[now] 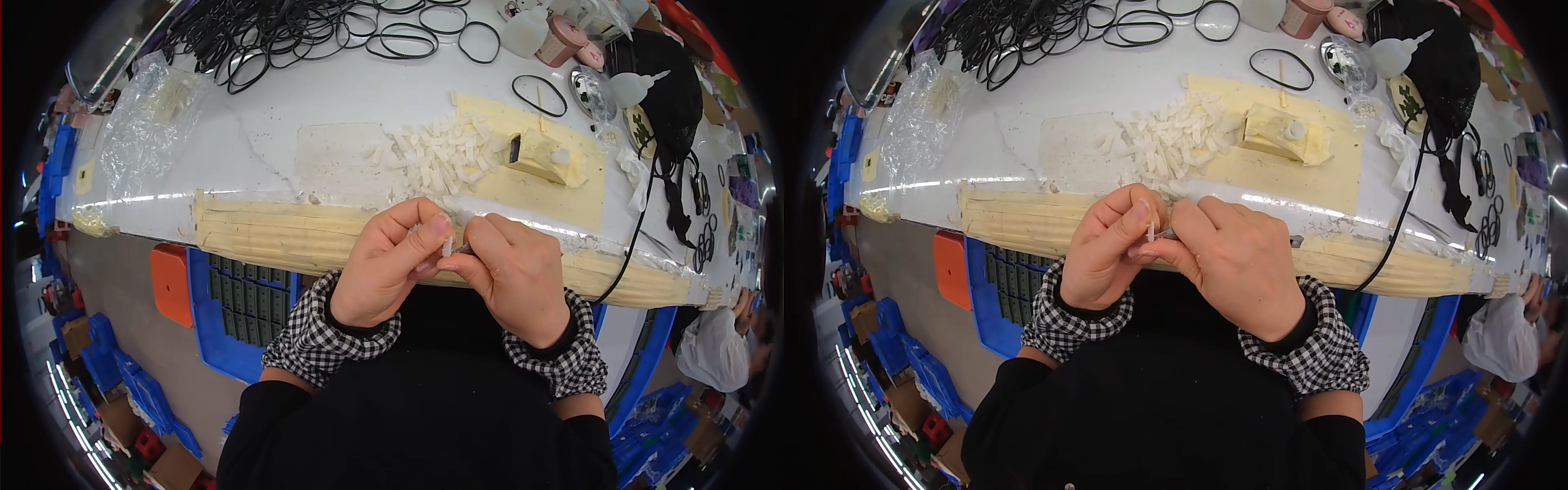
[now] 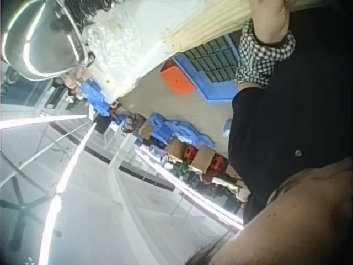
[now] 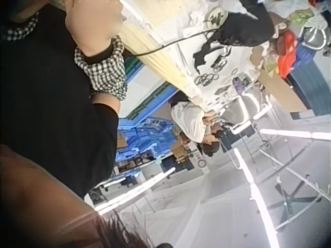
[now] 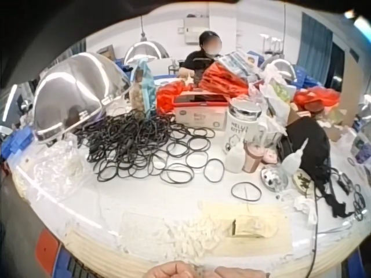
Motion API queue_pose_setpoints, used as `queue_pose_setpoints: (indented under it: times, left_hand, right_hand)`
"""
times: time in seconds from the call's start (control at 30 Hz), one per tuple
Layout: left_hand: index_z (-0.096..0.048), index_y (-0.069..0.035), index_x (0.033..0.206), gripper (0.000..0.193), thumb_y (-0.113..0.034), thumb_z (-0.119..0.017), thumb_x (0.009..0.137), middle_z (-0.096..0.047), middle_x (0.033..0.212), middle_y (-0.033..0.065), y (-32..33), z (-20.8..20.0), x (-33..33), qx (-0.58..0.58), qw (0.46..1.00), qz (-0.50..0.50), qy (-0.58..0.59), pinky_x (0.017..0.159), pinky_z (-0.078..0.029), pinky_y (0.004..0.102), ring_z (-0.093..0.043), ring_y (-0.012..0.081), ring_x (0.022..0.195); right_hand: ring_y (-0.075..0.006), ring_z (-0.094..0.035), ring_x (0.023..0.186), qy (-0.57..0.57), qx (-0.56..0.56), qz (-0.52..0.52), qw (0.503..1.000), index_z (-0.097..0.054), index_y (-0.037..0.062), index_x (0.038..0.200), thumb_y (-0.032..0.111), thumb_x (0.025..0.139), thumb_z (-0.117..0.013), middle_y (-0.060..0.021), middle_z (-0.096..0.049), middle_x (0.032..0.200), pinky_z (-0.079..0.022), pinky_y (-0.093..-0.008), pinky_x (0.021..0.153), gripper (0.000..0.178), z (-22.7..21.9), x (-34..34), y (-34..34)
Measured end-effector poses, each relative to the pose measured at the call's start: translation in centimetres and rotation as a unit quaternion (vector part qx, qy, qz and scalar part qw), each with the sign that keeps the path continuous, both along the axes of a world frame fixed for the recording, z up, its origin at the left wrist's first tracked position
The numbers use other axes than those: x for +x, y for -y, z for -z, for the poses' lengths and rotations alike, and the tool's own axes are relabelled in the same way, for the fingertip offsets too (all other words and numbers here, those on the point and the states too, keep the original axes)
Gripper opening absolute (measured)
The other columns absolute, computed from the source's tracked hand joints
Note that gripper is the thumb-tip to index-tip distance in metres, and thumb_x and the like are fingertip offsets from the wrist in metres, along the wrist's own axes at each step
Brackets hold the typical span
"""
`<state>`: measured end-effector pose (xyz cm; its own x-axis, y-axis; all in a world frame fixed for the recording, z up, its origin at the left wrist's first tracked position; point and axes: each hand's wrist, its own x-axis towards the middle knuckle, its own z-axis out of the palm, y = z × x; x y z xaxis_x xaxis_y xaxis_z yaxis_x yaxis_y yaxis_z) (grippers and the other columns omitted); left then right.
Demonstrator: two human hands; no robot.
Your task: Assembling small white plastic components by hand on a factory production line.
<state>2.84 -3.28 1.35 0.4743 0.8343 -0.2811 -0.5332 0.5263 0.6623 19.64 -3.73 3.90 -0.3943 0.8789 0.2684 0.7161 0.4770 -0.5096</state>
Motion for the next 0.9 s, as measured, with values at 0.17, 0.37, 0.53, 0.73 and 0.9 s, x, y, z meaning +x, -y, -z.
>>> queue_pose_setpoints:
  times: [0.17, 0.37, 0.53, 0.73, 0.9]
  left_hand:
    - [-0.054, -0.006, 0.087, 0.017, -0.02, -0.052, 0.096, -0.048, 0.07, -0.0041, 0.1, 0.0, 0.0, -0.016, 1.0, -0.003, 0.003, 0.055, -0.031, 0.0169, -0.037, 0.0024, 0.06]
    - [-0.049, -0.007, 0.08, 0.019, -0.018, -0.049, 0.097, -0.045, 0.069, -0.0026, -0.2, -0.2, -0.3, -0.011, 0.999, -0.041, -0.015, 0.053, -0.028, 0.019, -0.033, 0.0034, 0.058]
    - [-0.045, -0.008, 0.075, 0.023, -0.015, -0.049, 0.096, -0.042, 0.065, -0.0025, -0.4, -0.8, -0.3, -0.001, 0.993, -0.103, -0.063, 0.05, -0.025, 0.0206, -0.03, 0.0039, 0.054]
    - [-0.045, -0.009, 0.073, 0.023, -0.013, -0.05, 0.096, -0.043, 0.064, -0.0027, -0.3, -1.0, -0.1, 0.001, 0.988, -0.137, -0.076, 0.05, -0.025, 0.0206, -0.03, 0.0038, 0.053]
    - [-0.047, -0.008, 0.074, 0.022, -0.013, -0.051, 0.095, -0.043, 0.063, -0.003, -0.3, -1.1, 0.0, 0.011, 0.983, -0.155, -0.094, 0.05, -0.025, 0.0203, -0.031, 0.0037, 0.053]
  right_hand:
    - [-0.0206, -0.052, 0.052, -0.009, -0.009, 0.003, 1.0, -0.051, 0.0084, 0.073, 0.042, 0.079, -0.064, -0.0032, -0.048, 0.061, -0.041, -0.0311, 0.046, 0.037, 0.0, 0.0, 0.0]
    - [-0.0207, -0.056, 0.056, -0.069, -0.038, 0.06, 0.995, -0.055, 0.0066, 0.078, 0.03, 0.078, -0.069, -0.0045, -0.052, 0.067, -0.044, -0.0309, 0.048, 0.027, -0.3, 0.9, -1.0]
    - [-0.0217, -0.059, 0.06, -0.007, 0.017, 0.136, 0.99, -0.06, 0.007, 0.086, 0.006, 0.074, -0.068, -0.0055, -0.055, 0.081, -0.046, -0.0314, 0.051, 0.014, 1.1, 0.5, -1.9]
    - [-0.0233, -0.06, 0.063, 0.022, 0.02, 0.104, 0.994, -0.06, 0.0076, 0.089, -0.006, 0.068, -0.063, -0.0054, -0.056, 0.086, -0.048, -0.0315, 0.054, 0.025, 1.8, 0.4, -1.9]
    - [-0.0228, -0.059, 0.061, -0.044, 0.017, 0.104, 0.993, -0.058, 0.0083, 0.084, -0.004, 0.067, -0.064, -0.0046, -0.057, 0.082, -0.047, -0.0308, 0.052, 0.022, 1.7, 0.3, -1.3]
